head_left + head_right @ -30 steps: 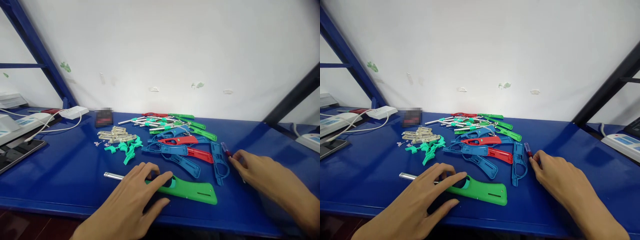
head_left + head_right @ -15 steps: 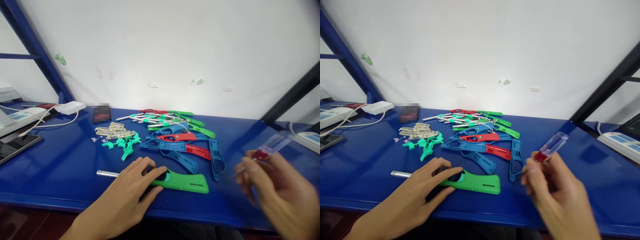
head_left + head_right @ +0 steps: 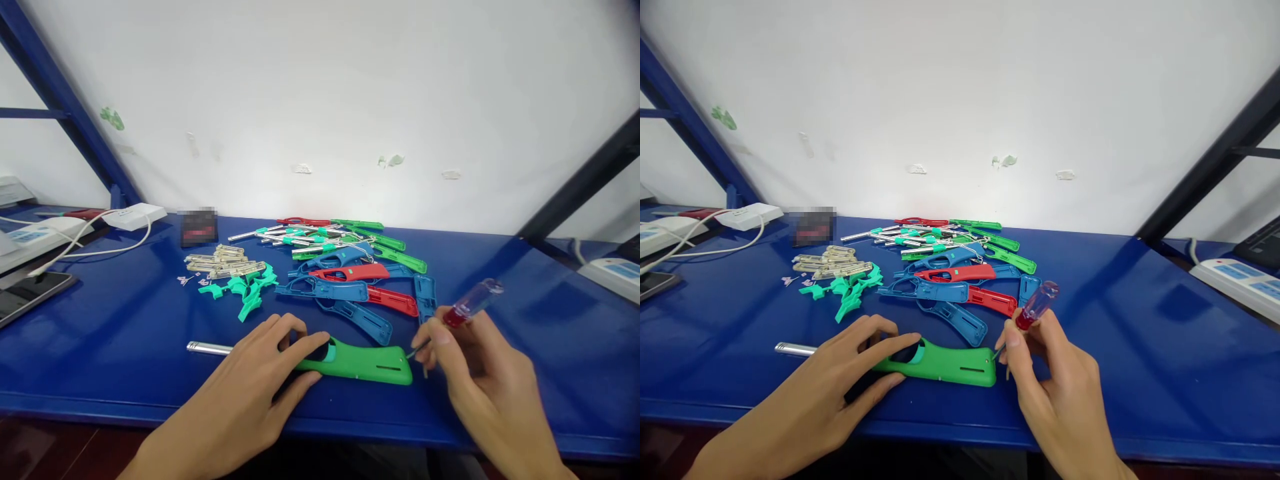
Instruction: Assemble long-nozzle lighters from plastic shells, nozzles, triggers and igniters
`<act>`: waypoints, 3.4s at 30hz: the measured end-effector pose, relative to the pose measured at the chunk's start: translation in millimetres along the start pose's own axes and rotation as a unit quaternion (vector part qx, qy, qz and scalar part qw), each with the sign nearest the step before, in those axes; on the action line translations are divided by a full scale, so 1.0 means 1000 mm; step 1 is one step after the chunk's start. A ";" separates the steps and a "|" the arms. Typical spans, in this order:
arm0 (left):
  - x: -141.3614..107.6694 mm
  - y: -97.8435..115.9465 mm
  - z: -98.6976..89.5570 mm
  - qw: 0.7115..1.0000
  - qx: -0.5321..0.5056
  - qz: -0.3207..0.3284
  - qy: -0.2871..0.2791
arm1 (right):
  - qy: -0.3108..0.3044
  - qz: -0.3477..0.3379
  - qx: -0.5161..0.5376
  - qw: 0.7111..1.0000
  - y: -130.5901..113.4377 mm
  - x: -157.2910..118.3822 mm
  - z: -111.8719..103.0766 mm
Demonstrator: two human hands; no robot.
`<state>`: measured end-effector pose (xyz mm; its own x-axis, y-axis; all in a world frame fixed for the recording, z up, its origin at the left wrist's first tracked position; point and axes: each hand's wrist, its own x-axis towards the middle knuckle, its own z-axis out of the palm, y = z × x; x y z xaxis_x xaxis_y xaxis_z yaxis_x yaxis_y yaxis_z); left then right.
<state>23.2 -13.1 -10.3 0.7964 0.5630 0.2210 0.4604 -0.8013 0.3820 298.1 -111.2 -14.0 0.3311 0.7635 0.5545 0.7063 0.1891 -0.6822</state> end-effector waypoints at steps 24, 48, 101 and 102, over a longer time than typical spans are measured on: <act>0.004 0.001 -0.001 0.999 0.019 0.019 0.029 | -0.042 -0.041 0.021 0.998 -0.005 0.004 -0.003; 0.002 -0.002 0.001 0.999 0.021 0.016 0.017 | -0.007 -0.017 0.011 1.000 -0.003 -0.002 -0.002; 0.002 -0.003 0.002 0.996 0.048 0.051 0.052 | 0.135 -0.157 0.174 0.963 -0.006 -0.007 0.017; 0.002 -0.002 0.002 0.996 0.049 0.051 0.052 | 0.136 -0.157 0.176 0.962 -0.006 -0.006 0.016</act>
<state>24.4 -10.6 -12.8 0.7981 0.4914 0.3486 0.4190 -0.8685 0.2649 281.3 -107.1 -21.1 0.3217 0.4529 0.8315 0.5579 0.6189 -0.5529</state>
